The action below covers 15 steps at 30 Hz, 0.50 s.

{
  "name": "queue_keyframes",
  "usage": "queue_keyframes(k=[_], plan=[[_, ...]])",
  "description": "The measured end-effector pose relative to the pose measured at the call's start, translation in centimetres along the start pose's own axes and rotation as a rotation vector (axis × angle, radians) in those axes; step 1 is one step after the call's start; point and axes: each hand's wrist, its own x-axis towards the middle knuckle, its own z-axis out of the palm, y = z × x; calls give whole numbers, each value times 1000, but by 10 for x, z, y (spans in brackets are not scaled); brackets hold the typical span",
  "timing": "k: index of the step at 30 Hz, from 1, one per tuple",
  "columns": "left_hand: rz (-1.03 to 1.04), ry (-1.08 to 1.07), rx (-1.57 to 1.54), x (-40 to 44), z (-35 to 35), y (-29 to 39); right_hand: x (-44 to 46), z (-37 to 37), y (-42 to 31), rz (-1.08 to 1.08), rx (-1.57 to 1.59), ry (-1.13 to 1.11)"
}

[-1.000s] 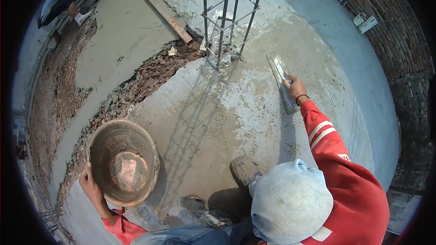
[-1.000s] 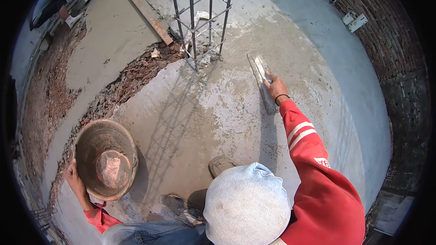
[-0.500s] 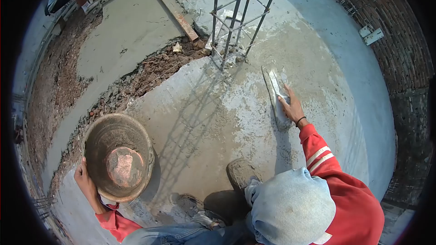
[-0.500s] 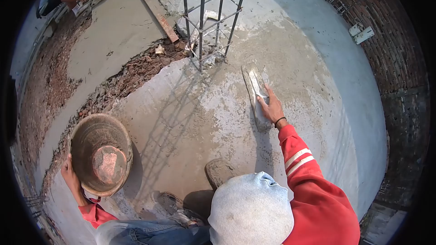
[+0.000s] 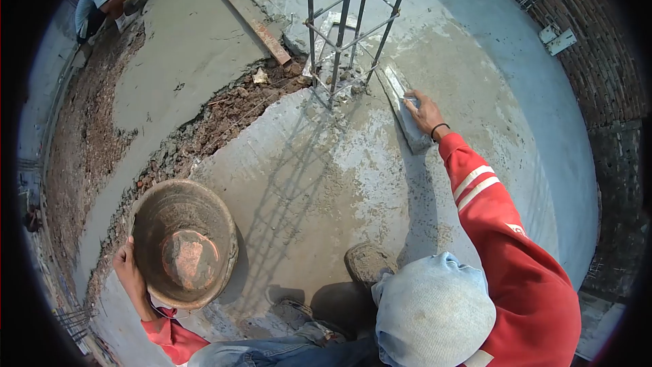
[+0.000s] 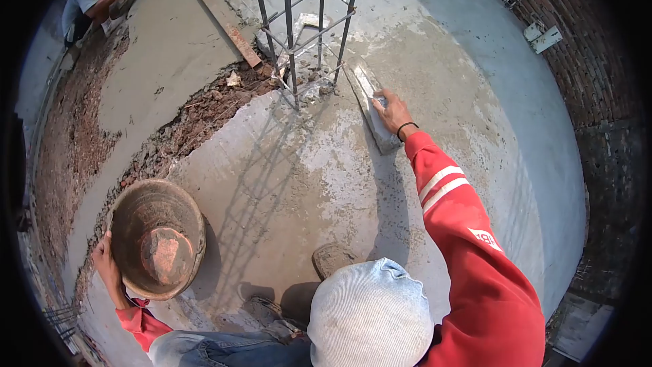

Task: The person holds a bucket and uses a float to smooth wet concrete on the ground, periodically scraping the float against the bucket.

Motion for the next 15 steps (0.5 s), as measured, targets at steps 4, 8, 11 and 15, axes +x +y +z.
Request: queue_keyframes(k=[4, 8, 11, 15], plan=[[-22, 26, 59, -11, 5, 11, 10, -7, 17, -18, -55, -81], [-20, -16, -27, 8, -12, -26, 54, 4, 17, 62, -57, 34], [-4, 28, -48, -6, 9, 10, 39, -2, 13, -51, -104, -59], [-107, 38, 18, -2, -6, -7, 67, -11, 2, 35, -133, -63]])
